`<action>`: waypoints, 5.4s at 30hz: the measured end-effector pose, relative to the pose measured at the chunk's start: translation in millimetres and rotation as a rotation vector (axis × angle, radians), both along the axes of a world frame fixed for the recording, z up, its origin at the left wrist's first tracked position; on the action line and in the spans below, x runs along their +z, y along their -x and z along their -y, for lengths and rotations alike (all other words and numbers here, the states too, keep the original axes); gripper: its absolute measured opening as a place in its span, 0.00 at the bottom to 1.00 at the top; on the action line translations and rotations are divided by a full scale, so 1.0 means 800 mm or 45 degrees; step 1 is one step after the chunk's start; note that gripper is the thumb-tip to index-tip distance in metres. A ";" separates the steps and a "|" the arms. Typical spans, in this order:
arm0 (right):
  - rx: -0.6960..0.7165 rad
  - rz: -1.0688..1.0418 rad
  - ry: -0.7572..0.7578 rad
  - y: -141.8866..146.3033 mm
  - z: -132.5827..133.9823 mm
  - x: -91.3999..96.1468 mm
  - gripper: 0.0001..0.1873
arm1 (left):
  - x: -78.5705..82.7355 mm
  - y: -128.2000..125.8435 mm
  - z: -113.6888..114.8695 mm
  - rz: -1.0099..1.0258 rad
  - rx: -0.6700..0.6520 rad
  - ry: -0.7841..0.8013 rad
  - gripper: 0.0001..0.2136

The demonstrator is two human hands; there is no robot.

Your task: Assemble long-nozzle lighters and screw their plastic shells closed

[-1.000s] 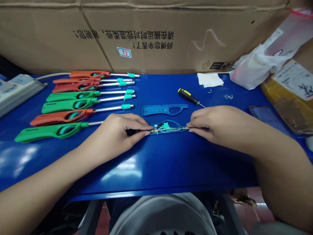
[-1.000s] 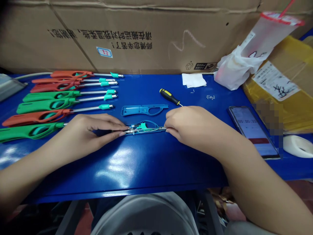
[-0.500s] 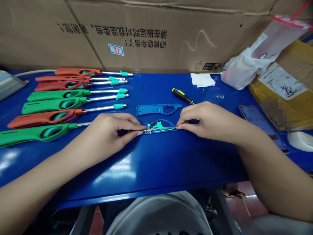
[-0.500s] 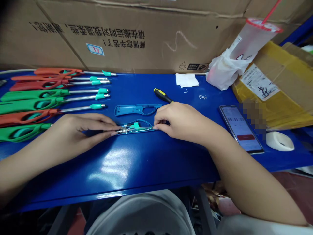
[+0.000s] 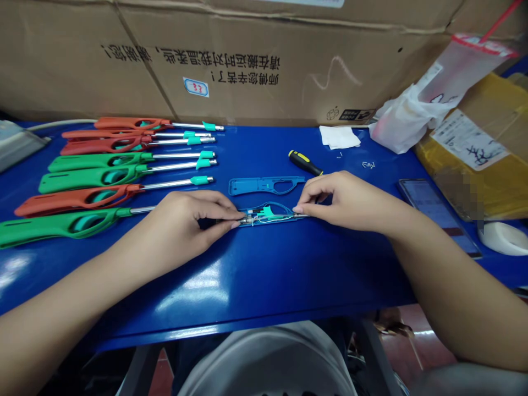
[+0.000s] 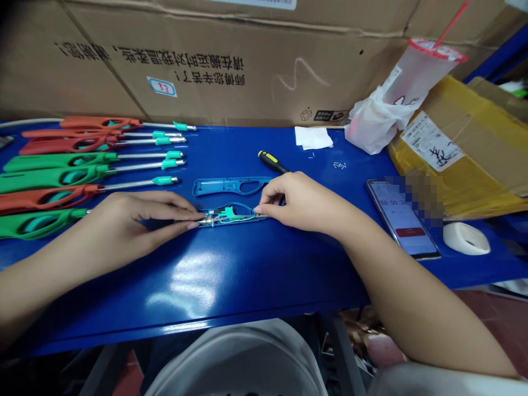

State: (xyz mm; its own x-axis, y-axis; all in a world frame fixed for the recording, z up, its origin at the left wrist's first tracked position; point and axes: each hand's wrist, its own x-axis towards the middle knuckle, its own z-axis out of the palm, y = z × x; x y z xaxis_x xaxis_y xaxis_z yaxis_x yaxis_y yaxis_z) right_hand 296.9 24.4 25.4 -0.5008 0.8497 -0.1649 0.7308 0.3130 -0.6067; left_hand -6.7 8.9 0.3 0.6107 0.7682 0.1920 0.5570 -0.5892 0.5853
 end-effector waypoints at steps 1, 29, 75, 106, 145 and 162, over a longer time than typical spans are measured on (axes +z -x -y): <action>-0.010 -0.012 0.008 0.000 -0.001 -0.001 0.10 | 0.000 0.000 0.000 -0.002 0.001 -0.004 0.10; 0.013 -0.219 -0.052 0.023 0.008 -0.018 0.05 | -0.017 -0.027 0.012 -0.011 -0.100 -0.378 0.11; 0.033 -0.347 -0.057 0.024 0.003 -0.031 0.04 | -0.023 -0.028 0.007 -0.012 -0.176 -0.413 0.11; 0.024 -0.215 -0.078 0.018 0.004 -0.022 0.03 | -0.023 -0.024 0.008 -0.091 -0.207 -0.435 0.12; -0.100 -0.029 0.108 0.005 -0.008 -0.017 0.08 | -0.026 -0.019 0.008 -0.196 -0.217 -0.530 0.16; -0.054 -0.055 0.128 -0.011 -0.014 -0.003 0.18 | 0.006 0.004 -0.017 -0.042 -0.006 -0.098 0.11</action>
State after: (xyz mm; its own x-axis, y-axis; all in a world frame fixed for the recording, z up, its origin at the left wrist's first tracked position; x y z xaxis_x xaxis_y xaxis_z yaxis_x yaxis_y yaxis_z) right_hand 306.1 35.5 22.6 -0.4732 0.8506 -0.2295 0.7145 0.2182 -0.6647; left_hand -9.8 22.3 5.2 0.6213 0.7490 0.2302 0.5723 -0.6345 0.5195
